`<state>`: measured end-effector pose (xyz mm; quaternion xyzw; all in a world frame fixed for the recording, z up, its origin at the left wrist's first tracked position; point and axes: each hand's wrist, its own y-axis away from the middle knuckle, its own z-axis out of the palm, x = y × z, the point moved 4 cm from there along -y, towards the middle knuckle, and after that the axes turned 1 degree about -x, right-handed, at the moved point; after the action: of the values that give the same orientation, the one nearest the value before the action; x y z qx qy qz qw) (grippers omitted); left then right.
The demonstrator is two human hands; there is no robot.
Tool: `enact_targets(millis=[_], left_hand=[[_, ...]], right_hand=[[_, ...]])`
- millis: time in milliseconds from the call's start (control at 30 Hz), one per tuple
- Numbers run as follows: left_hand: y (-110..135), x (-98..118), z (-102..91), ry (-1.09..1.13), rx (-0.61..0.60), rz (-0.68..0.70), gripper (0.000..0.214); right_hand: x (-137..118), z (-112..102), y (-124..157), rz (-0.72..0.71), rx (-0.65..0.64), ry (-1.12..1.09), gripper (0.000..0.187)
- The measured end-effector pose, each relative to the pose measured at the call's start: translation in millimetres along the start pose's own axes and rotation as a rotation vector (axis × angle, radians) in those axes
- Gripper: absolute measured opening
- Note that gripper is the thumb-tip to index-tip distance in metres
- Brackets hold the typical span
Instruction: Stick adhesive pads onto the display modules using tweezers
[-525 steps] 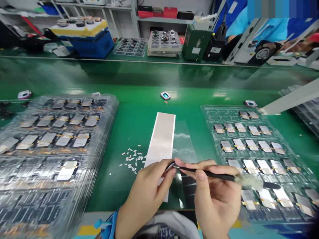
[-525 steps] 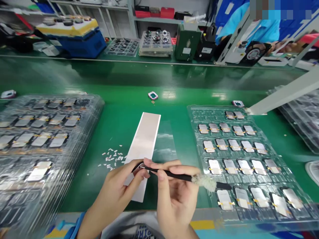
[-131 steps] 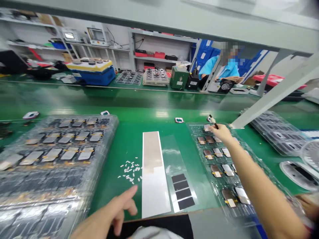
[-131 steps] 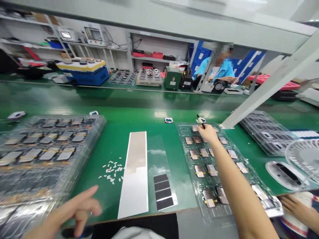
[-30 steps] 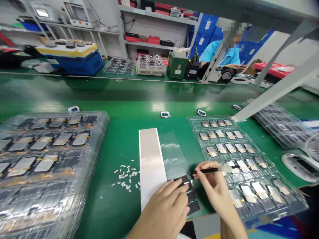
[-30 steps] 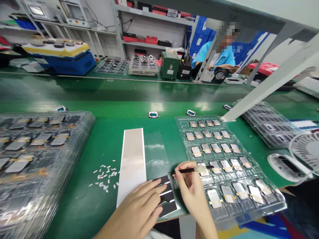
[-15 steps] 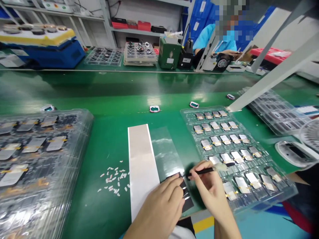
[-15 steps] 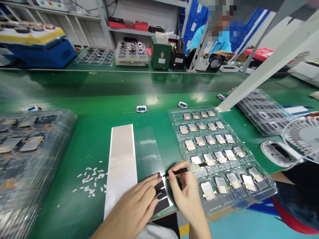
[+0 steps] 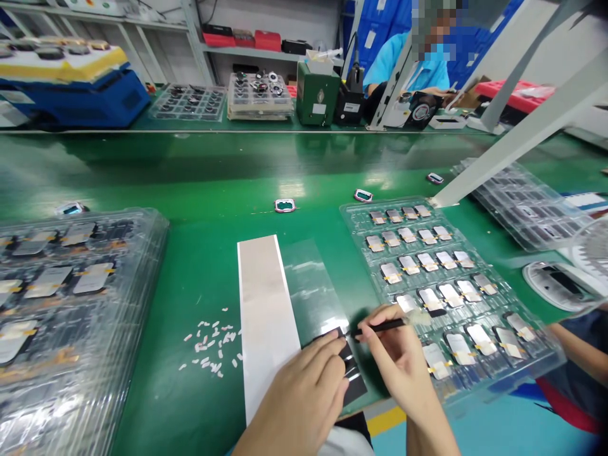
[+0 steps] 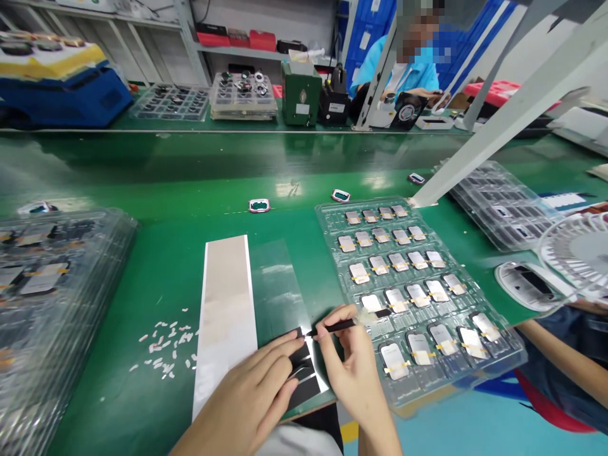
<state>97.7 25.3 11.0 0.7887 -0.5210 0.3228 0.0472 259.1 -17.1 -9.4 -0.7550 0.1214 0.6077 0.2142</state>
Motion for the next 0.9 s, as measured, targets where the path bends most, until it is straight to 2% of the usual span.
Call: enact_targets(millis=[433, 900], left_hand=[[0.2, -0.6, -1.1, 0.061, -0.03, -0.043, 0.016], [0.5, -1.4, -2.5, 0.072, -0.013, -0.064, 0.017]], right_hand=[[-1.3, -1.7, -0.2, 0.016, 0.045, 0.008, 0.006], [-1.7, -2.1, -2.3, 0.037, 0.107, -0.046, 0.015]])
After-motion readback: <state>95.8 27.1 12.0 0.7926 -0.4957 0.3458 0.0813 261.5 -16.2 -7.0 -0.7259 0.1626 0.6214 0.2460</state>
